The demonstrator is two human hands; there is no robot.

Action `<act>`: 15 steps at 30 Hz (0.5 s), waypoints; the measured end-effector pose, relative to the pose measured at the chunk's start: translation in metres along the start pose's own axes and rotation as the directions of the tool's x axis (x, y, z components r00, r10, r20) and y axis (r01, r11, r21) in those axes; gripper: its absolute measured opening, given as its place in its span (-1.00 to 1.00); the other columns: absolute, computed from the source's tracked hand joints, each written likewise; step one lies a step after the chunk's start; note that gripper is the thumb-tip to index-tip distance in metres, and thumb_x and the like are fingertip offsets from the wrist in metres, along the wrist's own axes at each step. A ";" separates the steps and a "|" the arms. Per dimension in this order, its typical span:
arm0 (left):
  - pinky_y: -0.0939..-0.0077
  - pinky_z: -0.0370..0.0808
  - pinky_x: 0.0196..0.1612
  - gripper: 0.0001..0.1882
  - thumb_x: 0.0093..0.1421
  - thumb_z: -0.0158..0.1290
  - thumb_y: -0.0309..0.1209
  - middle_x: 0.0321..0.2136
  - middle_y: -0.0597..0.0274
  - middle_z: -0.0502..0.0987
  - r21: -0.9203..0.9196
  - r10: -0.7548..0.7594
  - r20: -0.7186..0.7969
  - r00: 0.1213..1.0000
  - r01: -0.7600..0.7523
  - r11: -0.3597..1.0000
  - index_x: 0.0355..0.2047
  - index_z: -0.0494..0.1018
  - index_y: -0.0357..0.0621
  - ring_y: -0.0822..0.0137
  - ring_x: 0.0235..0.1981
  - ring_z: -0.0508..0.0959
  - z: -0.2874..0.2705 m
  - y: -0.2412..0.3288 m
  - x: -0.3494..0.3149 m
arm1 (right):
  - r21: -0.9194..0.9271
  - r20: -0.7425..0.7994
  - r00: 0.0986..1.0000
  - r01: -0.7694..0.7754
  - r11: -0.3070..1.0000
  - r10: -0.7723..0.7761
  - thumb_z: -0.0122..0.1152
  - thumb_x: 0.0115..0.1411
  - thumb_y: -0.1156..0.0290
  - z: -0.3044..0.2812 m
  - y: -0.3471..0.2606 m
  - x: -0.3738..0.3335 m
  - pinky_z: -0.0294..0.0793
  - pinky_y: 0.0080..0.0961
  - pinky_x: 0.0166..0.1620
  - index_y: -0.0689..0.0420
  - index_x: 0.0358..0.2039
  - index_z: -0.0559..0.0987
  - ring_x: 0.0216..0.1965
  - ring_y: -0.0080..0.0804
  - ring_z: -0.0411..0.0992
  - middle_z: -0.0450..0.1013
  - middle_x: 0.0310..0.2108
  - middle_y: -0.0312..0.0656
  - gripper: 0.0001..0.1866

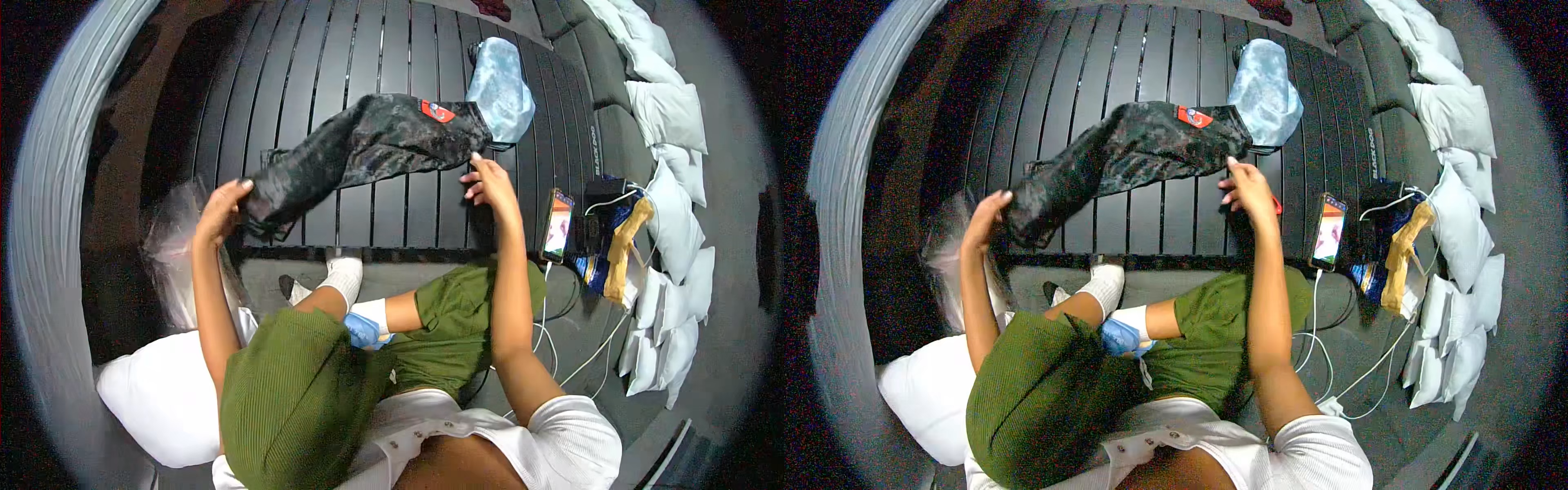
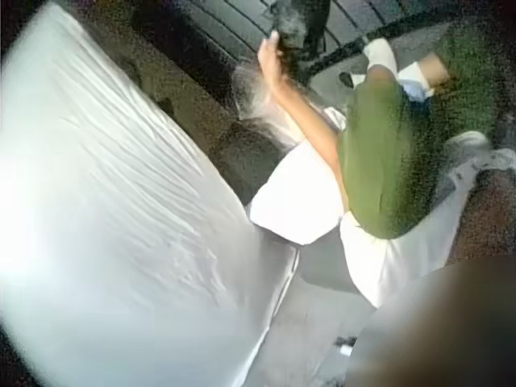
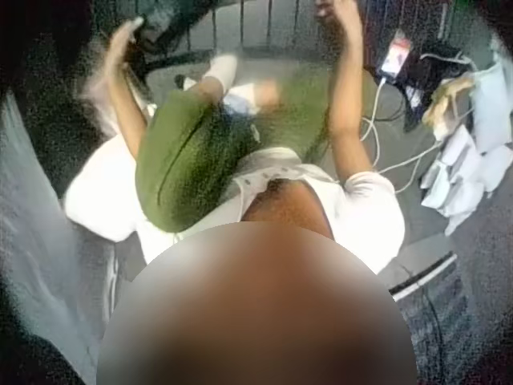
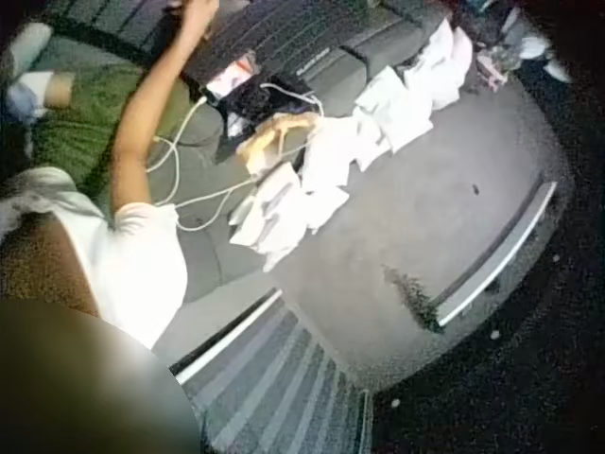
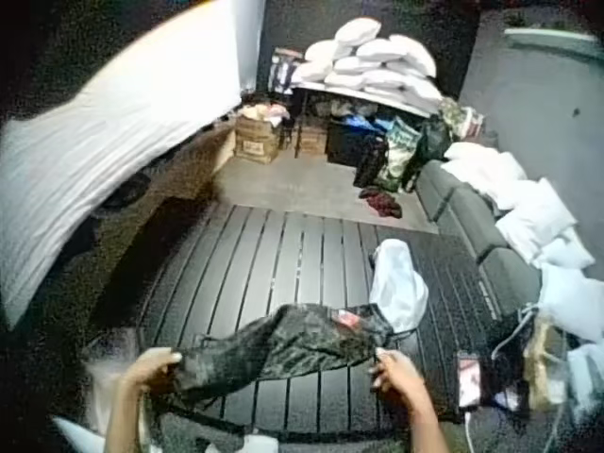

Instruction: Folding a camouflage-patterned cloth and inserting it into a clear plastic resealable bag.

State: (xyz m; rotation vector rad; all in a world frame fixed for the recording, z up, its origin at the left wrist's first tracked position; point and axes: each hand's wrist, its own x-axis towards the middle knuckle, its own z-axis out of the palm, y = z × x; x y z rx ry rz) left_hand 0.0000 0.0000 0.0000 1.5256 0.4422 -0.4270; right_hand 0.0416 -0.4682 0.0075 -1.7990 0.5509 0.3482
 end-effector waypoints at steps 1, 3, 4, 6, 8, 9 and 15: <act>0.81 0.29 -0.61 -0.66 0.06 0.09 -0.14 -0.55 0.42 0.48 0.012 0.003 0.069 0.998 -0.004 1.000 -0.37 0.42 -0.19 0.63 -0.64 0.40 0.013 0.005 -0.008 | -0.047 0.012 1.000 -0.003 0.999 0.003 0.03 0.11 -0.04 0.008 -0.006 -0.002 0.20 -0.69 -0.77 0.28 -0.20 0.39 -0.79 -0.54 0.32 0.47 -0.53 -0.09 -0.44; 0.76 0.20 -0.68 -0.67 0.07 0.07 -0.13 -0.61 0.46 0.44 0.114 0.000 -0.053 0.999 0.006 0.993 -0.41 0.43 -0.18 0.65 -0.72 0.32 0.030 0.013 -0.012 | -0.123 -0.079 0.996 0.027 0.992 -0.037 0.07 0.10 0.01 0.014 -0.014 0.012 0.14 -0.69 -0.79 0.25 -0.34 0.45 -0.82 -0.60 0.27 0.46 -0.63 -0.19 -0.53; 0.75 0.16 -0.69 -0.66 0.07 0.07 -0.11 -0.63 0.46 0.43 0.180 -0.049 0.030 0.998 0.043 0.983 -0.43 0.44 -0.16 0.64 -0.73 0.29 0.024 0.007 -0.007 | -0.140 -0.133 0.987 0.077 0.987 -0.096 0.08 0.10 0.05 0.016 -0.013 0.018 0.12 -0.69 -0.79 0.25 -0.38 0.45 -0.83 -0.62 0.25 0.46 -0.64 -0.20 -0.57; 0.75 0.11 -0.70 -0.61 0.09 0.02 -0.03 -0.66 0.45 0.42 0.312 -0.131 0.112 0.985 0.090 0.946 -0.52 0.45 -0.14 0.63 -0.75 0.27 0.020 0.003 -0.001 | -0.160 -0.187 0.970 0.129 0.979 -0.159 0.10 0.10 0.09 0.018 -0.006 0.025 0.11 -0.69 -0.79 0.24 -0.42 0.46 -0.83 -0.63 0.24 0.46 -0.65 -0.22 -0.61; 0.74 0.11 -0.70 -0.58 0.10 0.00 0.00 -0.65 0.44 0.42 0.312 -0.154 0.096 0.983 0.117 0.943 -0.51 0.46 -0.14 0.62 -0.74 0.28 0.025 0.004 -0.001 | -0.089 -0.263 0.934 0.226 0.970 -0.241 0.12 0.10 0.19 0.013 0.004 0.031 0.13 -0.72 -0.75 0.18 -0.50 0.46 -0.80 -0.67 0.22 0.42 -0.65 -0.32 -0.72; 0.73 0.11 -0.69 -0.56 0.10 -0.03 0.03 -0.63 0.43 0.43 0.313 -0.191 0.078 0.978 0.158 0.936 -0.50 0.47 -0.14 0.61 -0.74 0.28 0.030 0.006 -0.006 | -0.092 -0.261 0.935 0.222 0.971 -0.239 0.12 0.10 0.19 0.012 0.007 0.032 0.13 -0.72 -0.75 0.18 -0.50 0.46 -0.80 -0.67 0.22 0.42 -0.65 -0.32 -0.72; 0.46 0.44 -0.15 -0.54 0.14 -0.06 -0.05 -0.31 0.17 0.53 -0.305 0.004 -0.079 0.997 -0.028 0.952 -0.23 0.45 -0.23 0.34 -0.31 0.53 -0.002 0.051 -0.025 | 0.814 -0.127 0.925 0.304 0.495 -0.359 0.00 0.08 0.39 -0.025 -0.010 0.033 0.34 -0.41 -0.07 0.12 -0.38 0.43 -0.28 -0.41 0.40 0.43 -0.34 -0.24 -0.89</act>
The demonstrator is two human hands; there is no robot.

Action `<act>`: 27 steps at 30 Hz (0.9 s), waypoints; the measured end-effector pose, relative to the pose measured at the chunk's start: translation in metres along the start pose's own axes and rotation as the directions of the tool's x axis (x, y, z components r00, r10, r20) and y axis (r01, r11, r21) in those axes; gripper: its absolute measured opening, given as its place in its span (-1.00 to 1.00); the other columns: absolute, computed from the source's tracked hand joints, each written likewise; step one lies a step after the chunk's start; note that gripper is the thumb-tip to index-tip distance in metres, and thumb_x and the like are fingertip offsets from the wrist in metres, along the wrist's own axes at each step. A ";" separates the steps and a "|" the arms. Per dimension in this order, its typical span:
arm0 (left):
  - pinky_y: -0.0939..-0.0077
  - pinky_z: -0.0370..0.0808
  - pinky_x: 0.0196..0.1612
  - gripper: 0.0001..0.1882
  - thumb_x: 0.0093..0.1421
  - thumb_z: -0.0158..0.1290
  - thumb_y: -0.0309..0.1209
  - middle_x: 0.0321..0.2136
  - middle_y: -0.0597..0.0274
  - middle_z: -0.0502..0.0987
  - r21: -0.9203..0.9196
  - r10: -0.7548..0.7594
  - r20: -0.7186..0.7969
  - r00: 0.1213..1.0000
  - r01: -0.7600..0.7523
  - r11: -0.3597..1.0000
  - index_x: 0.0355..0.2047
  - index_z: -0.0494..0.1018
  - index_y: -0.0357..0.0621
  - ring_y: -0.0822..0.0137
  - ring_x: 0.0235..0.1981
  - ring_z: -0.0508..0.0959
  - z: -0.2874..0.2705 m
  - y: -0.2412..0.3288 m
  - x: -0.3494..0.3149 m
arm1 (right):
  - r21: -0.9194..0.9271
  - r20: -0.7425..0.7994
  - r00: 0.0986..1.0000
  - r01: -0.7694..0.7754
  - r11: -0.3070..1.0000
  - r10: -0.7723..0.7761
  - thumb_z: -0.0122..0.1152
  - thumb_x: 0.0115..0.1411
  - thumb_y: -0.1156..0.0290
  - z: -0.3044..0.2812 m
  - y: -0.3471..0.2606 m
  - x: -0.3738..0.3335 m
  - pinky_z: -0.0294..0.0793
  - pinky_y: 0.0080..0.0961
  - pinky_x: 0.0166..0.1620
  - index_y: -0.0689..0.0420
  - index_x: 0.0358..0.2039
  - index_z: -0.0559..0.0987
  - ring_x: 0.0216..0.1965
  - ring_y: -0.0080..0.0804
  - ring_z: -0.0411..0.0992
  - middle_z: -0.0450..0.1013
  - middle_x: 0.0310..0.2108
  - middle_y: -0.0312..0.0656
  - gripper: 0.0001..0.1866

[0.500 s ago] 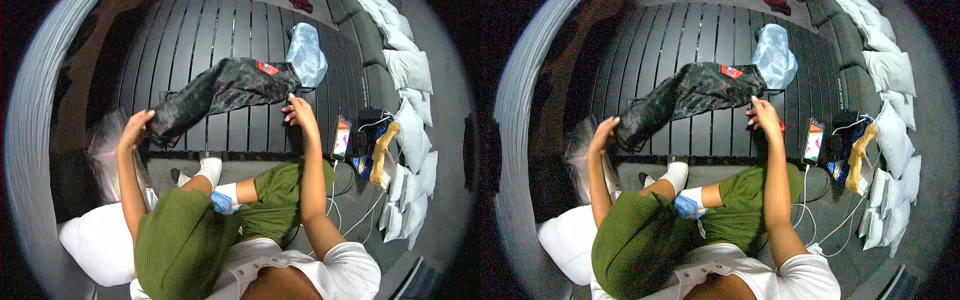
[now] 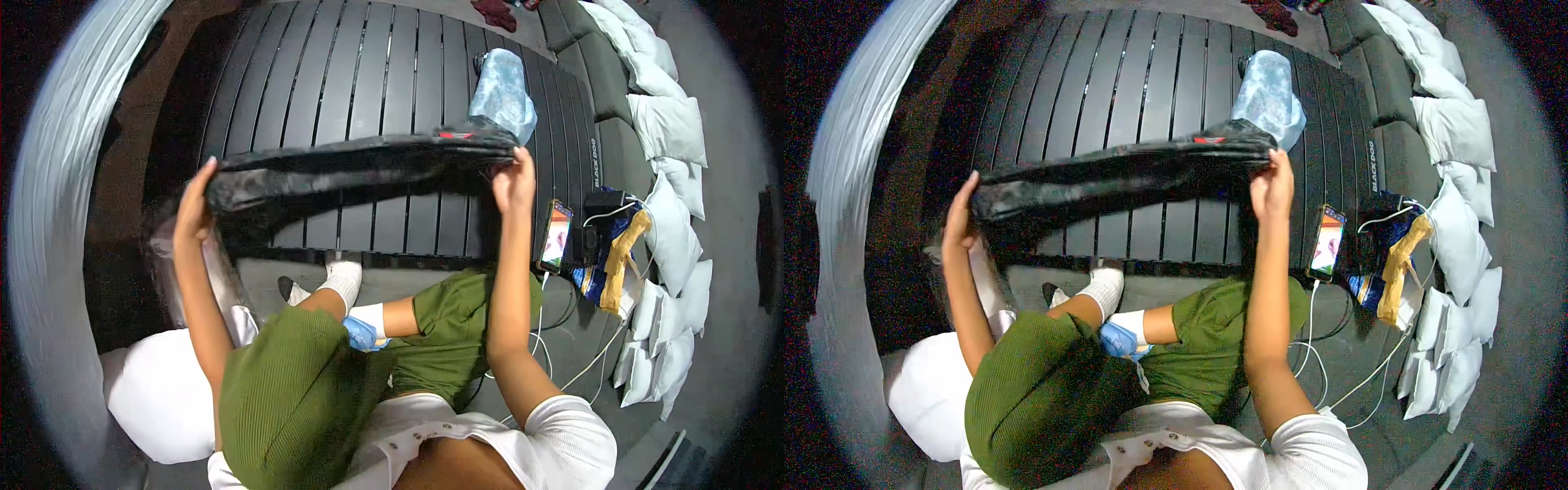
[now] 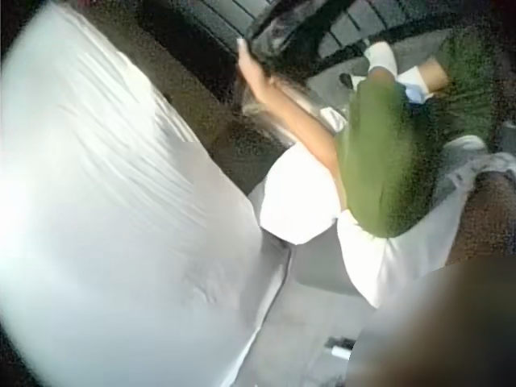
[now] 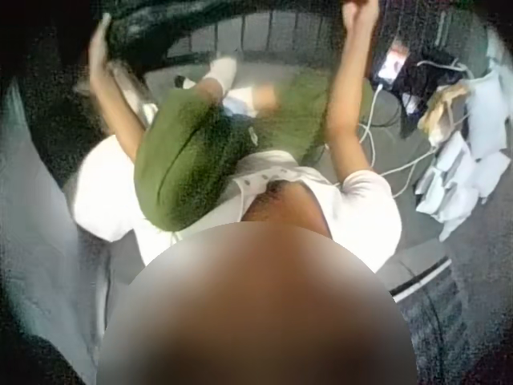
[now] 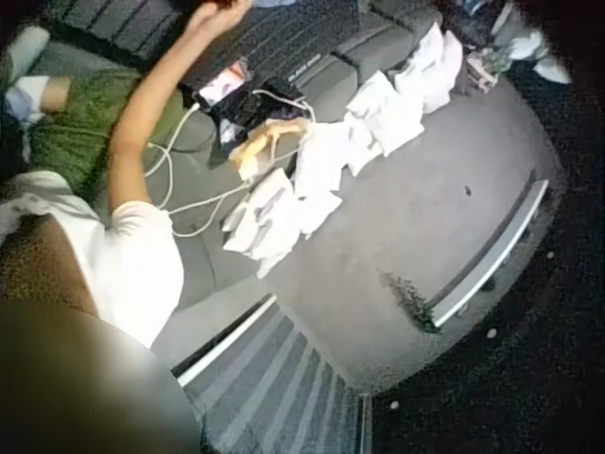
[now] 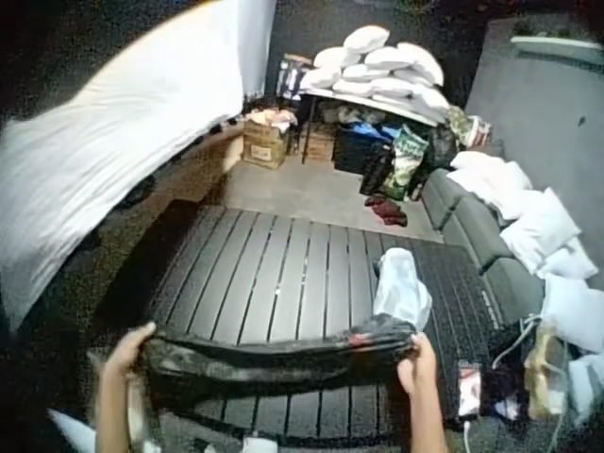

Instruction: Folding a camouflage-patterned cloth and inserting it into a clear plastic resealable bag.

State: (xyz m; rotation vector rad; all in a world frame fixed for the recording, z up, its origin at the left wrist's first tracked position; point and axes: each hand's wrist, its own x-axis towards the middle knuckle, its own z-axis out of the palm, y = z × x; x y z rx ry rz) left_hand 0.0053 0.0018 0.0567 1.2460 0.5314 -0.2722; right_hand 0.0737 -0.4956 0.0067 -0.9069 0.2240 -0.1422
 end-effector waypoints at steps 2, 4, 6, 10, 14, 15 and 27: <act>0.46 0.45 -0.15 -0.58 0.18 -0.09 -0.15 -0.27 0.14 0.52 -0.009 0.092 0.040 0.995 -0.091 0.996 -0.19 0.43 -0.29 0.33 -0.29 0.53 -0.012 0.014 -0.009 | 0.011 0.116 0.992 -0.049 0.999 0.047 -0.05 0.09 0.36 0.019 -0.014 -0.018 0.33 -0.36 -0.03 0.12 -0.33 0.43 -0.16 -0.33 0.39 0.44 -0.23 -0.18 -0.83; 0.45 0.45 -0.15 -0.61 0.20 -0.11 -0.19 -0.27 0.15 0.52 -0.013 0.123 0.097 0.988 -0.123 0.992 -0.17 0.43 -0.28 0.33 -0.28 0.53 -0.003 0.021 -0.016 | 0.013 0.121 0.992 -0.027 1.000 0.025 -0.08 0.11 0.34 0.025 -0.021 -0.024 0.32 -0.35 -0.03 0.12 -0.31 0.43 -0.19 -0.33 0.40 0.44 -0.25 -0.19 -0.81; 0.45 0.45 -0.15 -0.62 0.20 -0.12 -0.20 -0.27 0.16 0.52 -0.028 0.120 0.121 0.985 -0.117 0.993 -0.17 0.43 -0.27 0.33 -0.28 0.53 -0.004 0.019 -0.014 | 0.101 0.146 0.989 -0.001 0.995 -0.014 -0.08 0.10 0.36 0.032 -0.026 -0.030 0.32 -0.34 -0.03 0.12 -0.30 0.42 -0.19 -0.32 0.40 0.44 -0.26 -0.21 -0.82; 0.46 0.44 -0.16 -0.64 0.19 -0.11 -0.21 -0.27 0.18 0.52 -0.095 0.122 0.117 0.986 -0.111 0.989 -0.18 0.43 -0.26 0.33 -0.28 0.53 0.002 0.016 -0.006 | 0.012 0.062 0.997 0.044 0.999 -0.044 -0.10 0.15 0.34 0.034 -0.027 -0.023 0.31 -0.35 -0.01 0.10 -0.26 0.42 -0.13 -0.36 0.37 0.42 -0.24 -0.23 -0.80; 0.55 0.42 -0.20 -0.68 0.17 -0.06 -0.21 -0.30 0.25 0.52 0.064 0.045 0.065 0.997 -0.050 0.997 -0.24 0.45 -0.21 0.40 -0.30 0.52 0.013 0.023 -0.016 | -0.045 -0.071 0.996 -0.064 0.997 0.061 -0.08 0.15 0.35 0.066 -0.015 -0.004 0.32 -0.40 -0.02 0.17 -0.22 0.43 -0.16 -0.39 0.39 0.45 -0.28 -0.22 -0.76; 0.56 0.40 -0.28 -0.69 0.13 -0.03 -0.21 -0.34 0.27 0.52 0.116 0.070 0.098 0.993 -0.081 0.990 -0.27 0.46 -0.20 0.43 -0.35 0.51 0.013 0.022 -0.022 | 0.001 0.010 0.998 -0.058 0.998 0.058 -0.04 0.13 0.34 0.076 -0.012 0.009 0.33 -0.43 -0.04 0.17 -0.27 0.45 -0.21 -0.39 0.40 0.46 -0.31 -0.22 -0.79; 0.47 0.39 -0.14 -0.68 0.11 0.03 -0.38 -0.22 0.13 0.45 0.298 -0.210 0.936 0.283 -0.321 0.899 -0.18 0.36 -0.34 0.33 -0.24 0.49 0.147 -0.053 -0.056 | -0.530 0.690 0.722 0.451 0.718 0.056 0.06 0.10 0.24 0.247 0.060 -0.029 0.31 -0.49 -0.07 0.20 -0.26 0.47 -0.19 -0.33 0.38 0.43 -0.29 -0.12 -0.70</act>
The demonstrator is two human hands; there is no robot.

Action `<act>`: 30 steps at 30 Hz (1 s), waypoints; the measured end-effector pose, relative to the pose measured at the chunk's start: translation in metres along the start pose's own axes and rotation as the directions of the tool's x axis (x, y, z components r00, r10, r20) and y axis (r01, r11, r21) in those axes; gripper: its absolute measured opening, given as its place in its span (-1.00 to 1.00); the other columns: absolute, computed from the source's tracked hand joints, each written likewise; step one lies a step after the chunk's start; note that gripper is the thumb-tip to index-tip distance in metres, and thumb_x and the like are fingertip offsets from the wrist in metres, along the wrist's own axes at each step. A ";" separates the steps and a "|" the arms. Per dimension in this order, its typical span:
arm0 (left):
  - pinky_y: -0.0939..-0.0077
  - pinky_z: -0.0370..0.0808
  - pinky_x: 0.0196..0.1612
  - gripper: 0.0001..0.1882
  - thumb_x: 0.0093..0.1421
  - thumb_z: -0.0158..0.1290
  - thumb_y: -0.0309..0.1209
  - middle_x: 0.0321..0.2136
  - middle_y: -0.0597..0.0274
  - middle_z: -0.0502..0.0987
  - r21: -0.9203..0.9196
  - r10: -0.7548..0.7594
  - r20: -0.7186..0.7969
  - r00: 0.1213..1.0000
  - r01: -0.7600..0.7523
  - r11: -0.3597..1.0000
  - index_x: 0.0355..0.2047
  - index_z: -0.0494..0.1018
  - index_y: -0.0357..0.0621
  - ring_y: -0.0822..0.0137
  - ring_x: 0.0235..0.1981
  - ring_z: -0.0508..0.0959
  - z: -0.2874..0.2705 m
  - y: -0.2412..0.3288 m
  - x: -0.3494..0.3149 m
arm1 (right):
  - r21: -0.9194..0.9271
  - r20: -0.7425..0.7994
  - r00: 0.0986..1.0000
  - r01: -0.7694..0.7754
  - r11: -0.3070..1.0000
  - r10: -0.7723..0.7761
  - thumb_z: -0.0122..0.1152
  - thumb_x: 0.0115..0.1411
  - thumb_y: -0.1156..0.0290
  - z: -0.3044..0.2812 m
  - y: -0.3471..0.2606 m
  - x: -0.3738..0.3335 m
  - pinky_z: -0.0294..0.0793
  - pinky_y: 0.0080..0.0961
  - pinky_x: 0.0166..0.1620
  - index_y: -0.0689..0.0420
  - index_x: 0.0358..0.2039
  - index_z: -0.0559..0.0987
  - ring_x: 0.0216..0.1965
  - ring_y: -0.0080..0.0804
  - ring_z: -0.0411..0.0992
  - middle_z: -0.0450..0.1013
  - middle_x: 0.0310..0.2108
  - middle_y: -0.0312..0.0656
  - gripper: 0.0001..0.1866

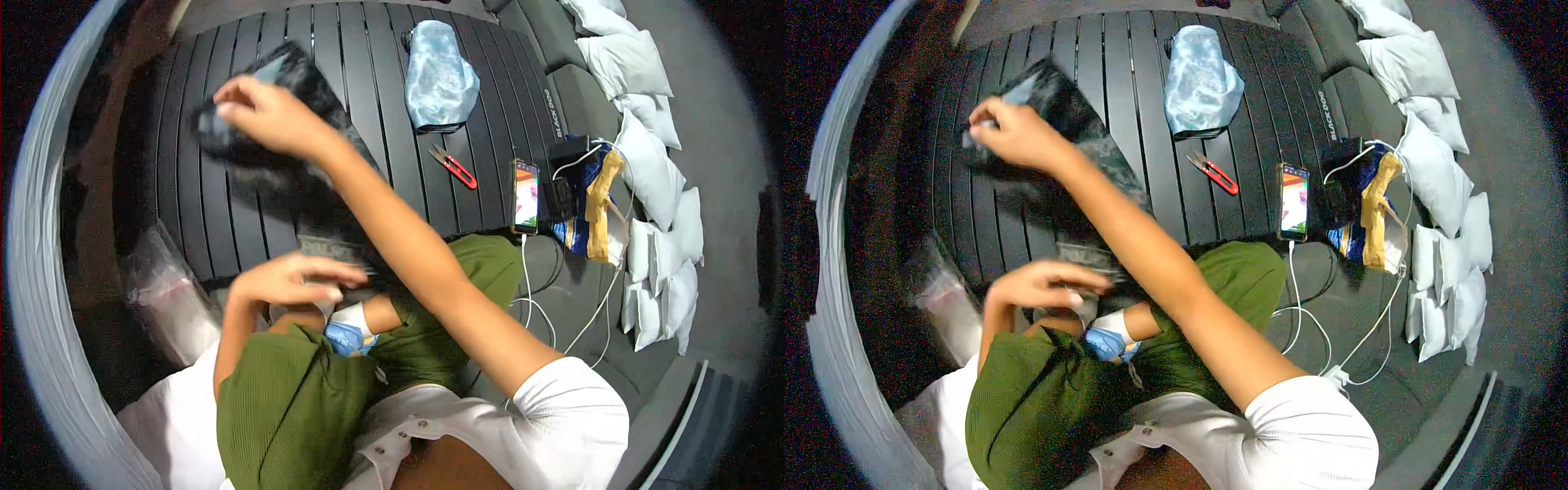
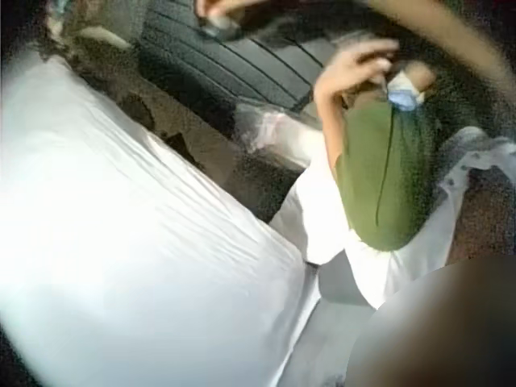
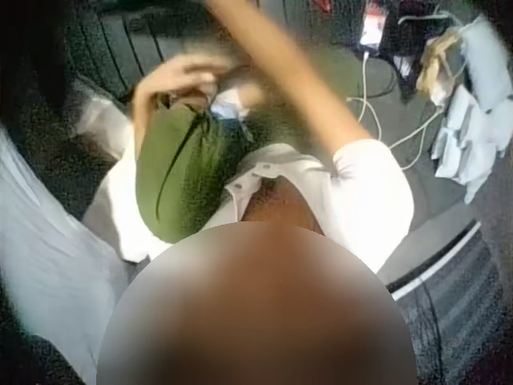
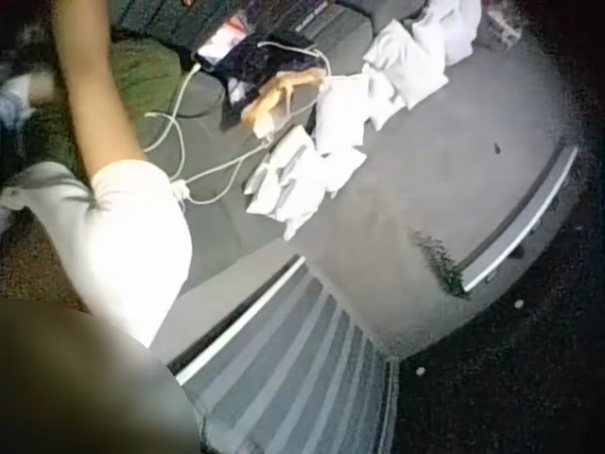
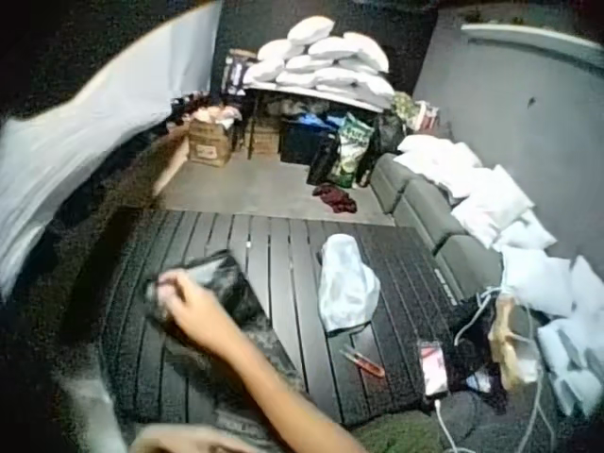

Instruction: Folding a camouflage-patterned cloth and inserting it into a clear plastic resealable bag.

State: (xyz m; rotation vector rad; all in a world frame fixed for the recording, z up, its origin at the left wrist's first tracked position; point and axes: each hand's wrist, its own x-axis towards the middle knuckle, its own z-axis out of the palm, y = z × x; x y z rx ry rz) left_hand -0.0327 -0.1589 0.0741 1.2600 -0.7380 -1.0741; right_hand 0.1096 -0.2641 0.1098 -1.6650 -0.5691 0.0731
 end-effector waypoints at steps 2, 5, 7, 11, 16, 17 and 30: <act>0.43 0.40 -0.07 -0.69 0.12 -0.02 -0.46 -0.15 0.13 0.44 -0.158 0.016 -0.449 0.893 -0.097 0.983 -0.11 0.33 -0.31 0.32 -0.17 0.48 -0.021 0.023 -0.011 | -0.229 -0.038 0.997 0.062 0.971 -0.073 0.09 0.07 0.21 0.002 0.005 -0.036 0.24 -0.39 0.02 0.15 -0.22 0.45 -0.06 -0.18 0.31 0.40 -0.19 -0.03 -0.67; 0.31 0.17 0.12 -0.47 0.06 0.06 -0.36 0.03 0.09 0.30 0.417 0.279 -0.790 0.545 0.145 0.897 0.04 0.23 -0.21 0.23 0.09 0.26 -0.076 -0.007 -0.040 | -0.546 -0.192 0.981 -0.128 0.828 0.025 0.14 0.02 0.16 0.010 0.022 -0.118 -0.02 -0.11 0.15 0.09 -0.09 0.38 0.15 0.10 0.03 0.18 0.07 0.09 -0.54; 0.22 0.01 0.19 -0.33 0.00 0.13 -0.22 0.14 0.02 0.15 0.592 0.258 -0.752 0.606 0.451 0.668 0.10 0.18 -0.17 0.13 0.19 0.10 -0.096 -0.030 -0.056 | -0.681 -0.229 0.956 -0.291 0.672 0.182 0.20 -0.04 0.13 0.008 0.029 -0.169 -0.17 0.09 0.15 0.07 0.05 0.27 0.18 0.25 -0.14 -0.01 0.16 0.14 -0.36; 0.19 -0.09 0.21 -0.34 0.01 0.11 -0.13 0.21 0.06 0.02 0.661 0.201 -0.745 0.636 0.663 0.352 0.07 0.23 -0.16 0.09 0.24 -0.04 -0.088 -0.067 -0.055 | -0.746 -0.321 0.881 -0.461 0.480 0.347 0.24 -0.10 0.09 -0.004 0.040 -0.236 -0.24 0.14 0.15 0.06 0.16 0.13 0.21 0.21 -0.21 -0.21 0.22 0.16 -0.17; 0.28 -0.02 0.19 -0.61 0.11 0.00 -0.30 0.17 0.15 0.13 0.601 0.283 -0.798 0.532 0.676 0.426 -0.08 0.38 -0.23 0.10 0.21 0.03 -0.091 -0.076 -0.055 | -0.711 -0.441 0.843 -0.538 0.453 0.308 0.24 -0.09 0.23 -0.030 0.033 -0.239 0.11 -0.16 0.03 0.17 0.09 0.18 0.06 0.02 0.07 0.06 0.09 0.06 -0.26; 0.32 0.00 0.19 -0.67 0.13 -0.02 -0.34 0.14 0.16 0.18 0.586 0.289 -0.808 0.513 0.657 0.475 -0.13 0.42 -0.25 0.12 0.21 0.05 -0.091 -0.076 -0.056 | -0.707 -0.459 0.838 -0.546 0.449 0.295 0.22 -0.08 0.26 -0.037 0.033 -0.238 0.21 -0.21 -0.07 0.20 -0.04 0.28 -0.06 -0.05 0.20 0.25 -0.09 0.00 -0.41; 0.76 0.33 -0.31 -0.78 0.20 -0.05 -0.37 -0.39 0.43 0.43 0.152 0.159 -0.935 0.315 -0.047 0.987 -0.24 0.40 -0.27 0.62 -0.40 0.40 -0.057 0.066 -0.110 | 0.253 -0.001 0.784 -0.600 0.759 0.621 0.13 0.07 0.29 -0.130 -0.019 -0.192 0.21 -0.76 -0.32 0.06 -0.51 0.38 -0.45 -0.78 0.21 0.27 -0.53 -0.52 -0.83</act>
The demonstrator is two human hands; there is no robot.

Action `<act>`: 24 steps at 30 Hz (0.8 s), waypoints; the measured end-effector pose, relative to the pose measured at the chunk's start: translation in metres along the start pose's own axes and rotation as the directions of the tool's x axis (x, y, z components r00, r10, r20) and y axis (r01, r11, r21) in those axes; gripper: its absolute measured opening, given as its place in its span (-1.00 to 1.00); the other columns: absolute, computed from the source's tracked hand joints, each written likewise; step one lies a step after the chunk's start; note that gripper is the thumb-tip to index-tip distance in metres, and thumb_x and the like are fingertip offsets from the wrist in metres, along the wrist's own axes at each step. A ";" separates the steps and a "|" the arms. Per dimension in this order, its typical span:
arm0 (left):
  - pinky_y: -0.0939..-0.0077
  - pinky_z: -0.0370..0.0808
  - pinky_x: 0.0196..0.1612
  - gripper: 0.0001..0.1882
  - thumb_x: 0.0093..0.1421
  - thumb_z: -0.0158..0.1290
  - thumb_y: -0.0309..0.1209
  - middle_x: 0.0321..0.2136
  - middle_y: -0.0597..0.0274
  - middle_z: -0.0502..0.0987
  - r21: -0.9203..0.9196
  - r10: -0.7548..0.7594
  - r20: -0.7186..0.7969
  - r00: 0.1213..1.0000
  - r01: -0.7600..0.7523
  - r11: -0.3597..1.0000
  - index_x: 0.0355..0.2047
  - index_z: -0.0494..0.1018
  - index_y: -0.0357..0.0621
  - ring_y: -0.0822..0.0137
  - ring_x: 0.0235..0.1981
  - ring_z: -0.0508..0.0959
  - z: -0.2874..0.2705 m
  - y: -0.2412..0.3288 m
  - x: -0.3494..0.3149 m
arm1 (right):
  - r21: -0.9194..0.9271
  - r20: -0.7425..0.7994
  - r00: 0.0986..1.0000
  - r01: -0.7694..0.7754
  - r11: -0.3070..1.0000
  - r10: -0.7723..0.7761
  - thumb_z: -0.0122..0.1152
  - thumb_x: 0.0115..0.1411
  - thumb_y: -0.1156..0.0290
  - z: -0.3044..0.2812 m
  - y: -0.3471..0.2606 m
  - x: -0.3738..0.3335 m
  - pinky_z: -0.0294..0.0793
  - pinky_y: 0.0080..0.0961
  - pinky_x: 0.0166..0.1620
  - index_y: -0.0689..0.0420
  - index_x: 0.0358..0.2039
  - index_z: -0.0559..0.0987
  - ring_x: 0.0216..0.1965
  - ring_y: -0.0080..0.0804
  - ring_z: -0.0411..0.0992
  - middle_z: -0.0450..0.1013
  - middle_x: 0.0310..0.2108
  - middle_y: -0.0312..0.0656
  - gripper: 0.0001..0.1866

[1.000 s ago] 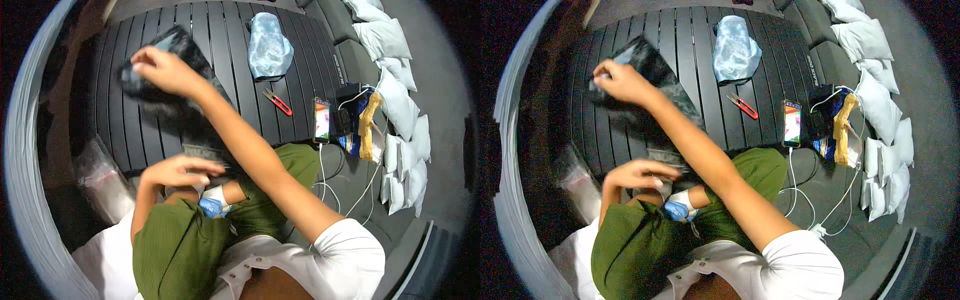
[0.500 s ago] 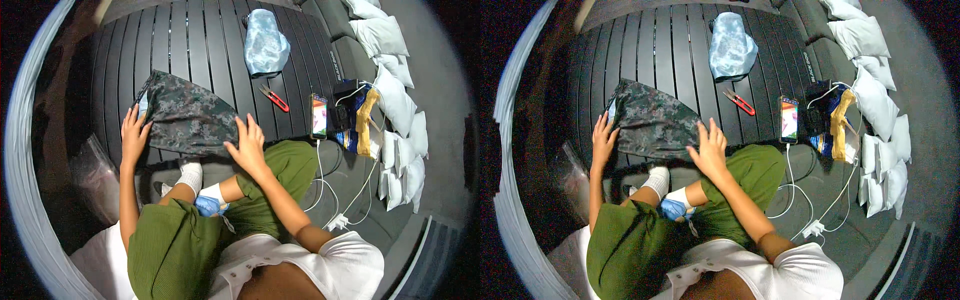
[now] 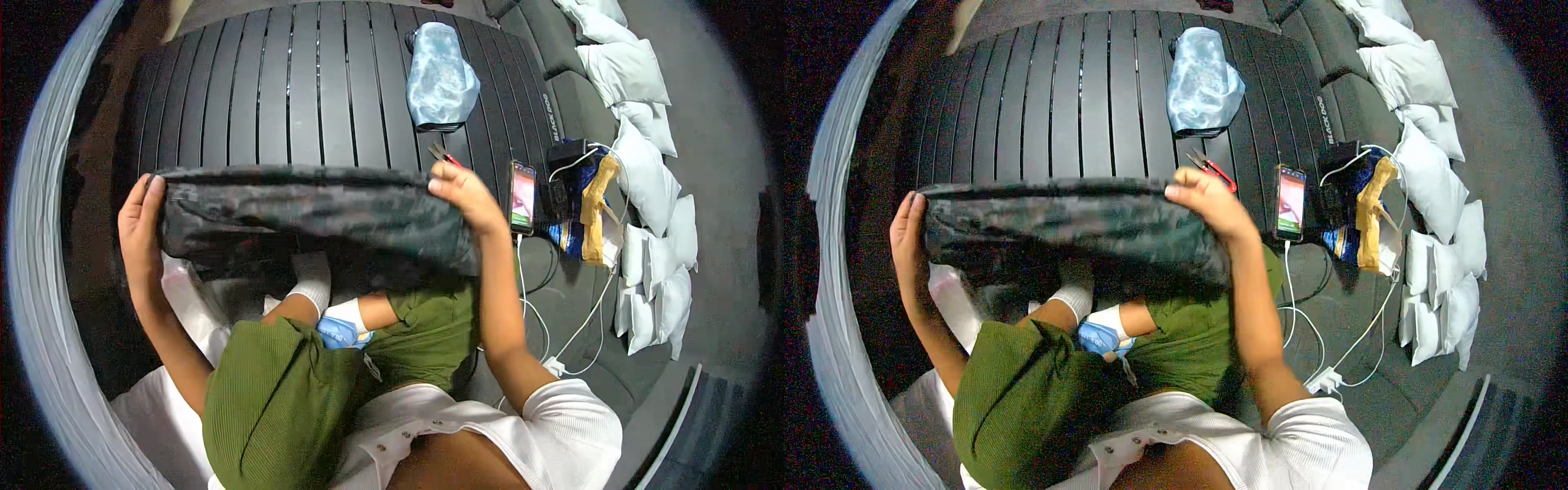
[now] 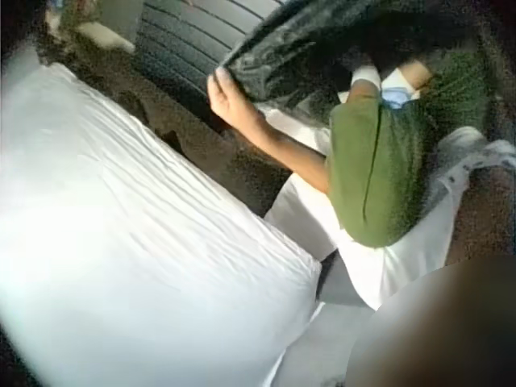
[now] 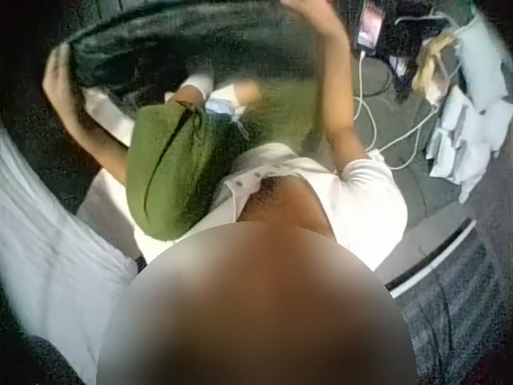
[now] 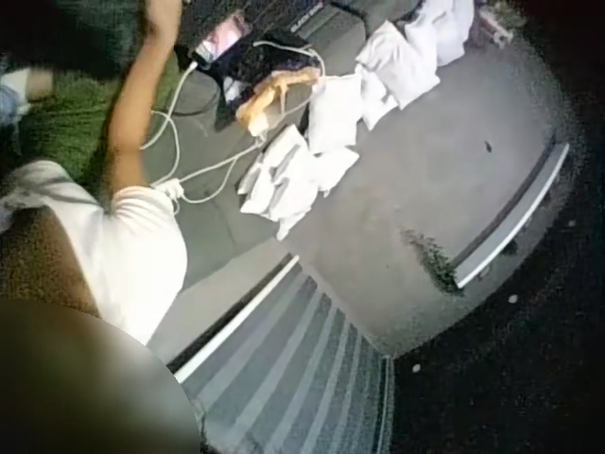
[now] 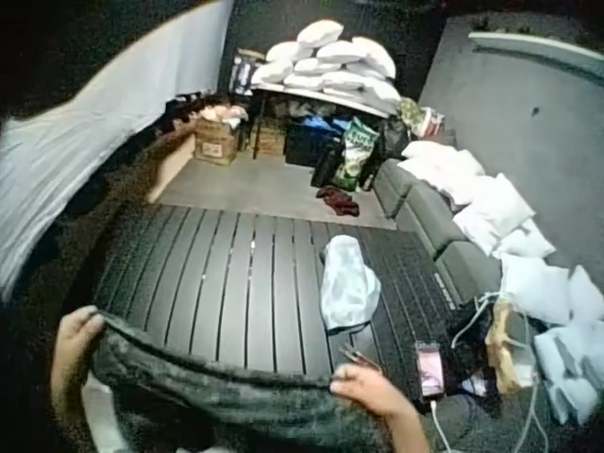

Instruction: Folding a camouflage-patterned cloth and inserting it into a clear plastic resealable bag.

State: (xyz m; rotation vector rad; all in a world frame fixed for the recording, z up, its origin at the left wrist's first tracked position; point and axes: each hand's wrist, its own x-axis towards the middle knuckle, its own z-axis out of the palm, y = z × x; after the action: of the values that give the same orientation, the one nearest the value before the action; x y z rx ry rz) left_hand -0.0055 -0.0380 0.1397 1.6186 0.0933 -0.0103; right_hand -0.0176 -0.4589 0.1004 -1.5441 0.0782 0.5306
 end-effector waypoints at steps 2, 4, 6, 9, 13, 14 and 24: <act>0.82 0.30 -0.34 -0.85 0.21 -0.07 -0.36 -0.48 0.46 0.43 -0.025 -0.041 0.016 0.999 0.041 0.999 -0.34 0.40 -0.18 0.67 -0.46 0.39 0.001 0.000 0.008 | -0.185 0.008 1.000 0.026 0.982 -0.025 0.12 0.08 0.26 -0.008 -0.020 0.023 0.18 -0.80 -0.35 0.07 -0.52 0.36 -0.47 -0.79 0.18 0.23 -0.56 -0.52 -0.80; 0.75 0.32 -0.29 -0.83 0.18 -0.04 -0.33 -0.44 0.45 0.43 -0.030 -0.155 -0.001 0.988 0.155 0.987 -0.30 0.40 -0.16 0.62 -0.40 0.41 0.008 -0.015 0.018 | -0.194 -0.046 0.998 0.026 0.981 -0.036 0.13 0.09 0.22 -0.035 -0.009 0.059 0.18 -0.80 -0.37 0.10 -0.43 0.41 -0.48 -0.77 0.19 0.29 -0.53 -0.47 -0.78; 0.67 0.35 -0.24 -0.75 0.13 0.00 -0.33 -0.38 0.42 0.44 -0.103 -0.315 -0.109 0.943 0.304 0.947 -0.20 0.38 -0.16 0.57 -0.35 0.42 0.009 -0.032 0.020 | -0.183 -0.175 0.978 -0.143 0.973 0.111 0.11 0.11 0.16 -0.033 -0.005 0.078 0.28 -0.72 -0.29 0.18 -0.23 0.45 -0.40 -0.66 0.29 0.42 -0.35 -0.29 -0.65; 0.63 0.34 -0.12 -0.58 0.11 0.02 -0.37 -0.24 0.32 0.45 -0.134 -0.355 -0.060 0.933 0.345 0.929 -0.01 0.31 -0.19 0.49 -0.22 0.44 -0.010 -0.064 0.027 | -0.590 -0.259 0.934 0.050 0.806 -0.248 0.10 0.10 0.12 -0.043 0.032 0.088 0.33 -0.58 -0.14 0.25 -0.16 0.41 -0.24 -0.46 0.37 0.42 -0.22 -0.12 -0.55; 0.59 0.32 -0.05 -0.54 0.10 0.02 -0.40 -0.18 0.26 0.43 -0.179 -0.295 -0.026 0.955 0.286 0.942 0.04 0.28 -0.18 0.44 -0.16 0.42 -0.015 -0.074 0.028 | -0.749 -0.388 0.904 -0.194 0.633 -0.182 0.19 -0.01 0.01 -0.022 0.048 0.058 0.33 -0.42 -0.12 0.35 -0.22 0.42 -0.21 -0.20 0.39 0.40 -0.27 0.08 -0.40; 0.58 0.31 -0.03 -0.54 0.10 0.01 -0.42 -0.16 0.24 0.42 -0.103 -0.304 -0.063 0.951 0.297 0.949 0.03 0.28 -0.18 0.43 -0.13 0.41 -0.016 -0.074 0.027 | -0.767 -0.381 0.903 -0.189 0.613 -0.199 0.24 -0.07 -0.04 -0.021 0.060 0.057 0.35 -0.40 -0.19 0.35 -0.28 0.40 -0.28 -0.18 0.39 0.40 -0.32 0.07 -0.37; 0.52 0.36 -0.06 -0.51 0.10 0.00 -0.48 -0.11 0.19 0.40 -0.193 -0.386 -0.042 0.921 0.372 0.908 0.08 0.23 -0.13 0.38 -0.14 0.44 -0.012 -0.091 0.018 | -0.639 -0.283 0.919 0.033 0.768 -0.275 0.20 -0.05 0.39 -0.012 0.062 0.076 0.36 -0.41 -0.21 0.22 -0.46 0.45 -0.30 -0.15 0.43 0.46 -0.43 -0.06 -0.81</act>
State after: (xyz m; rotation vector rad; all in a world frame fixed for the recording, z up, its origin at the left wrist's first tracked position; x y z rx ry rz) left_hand 0.0062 -0.0211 0.0487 1.3958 0.4590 -0.2328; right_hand 0.0296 -0.4537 0.0137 -2.2779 0.0552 0.1163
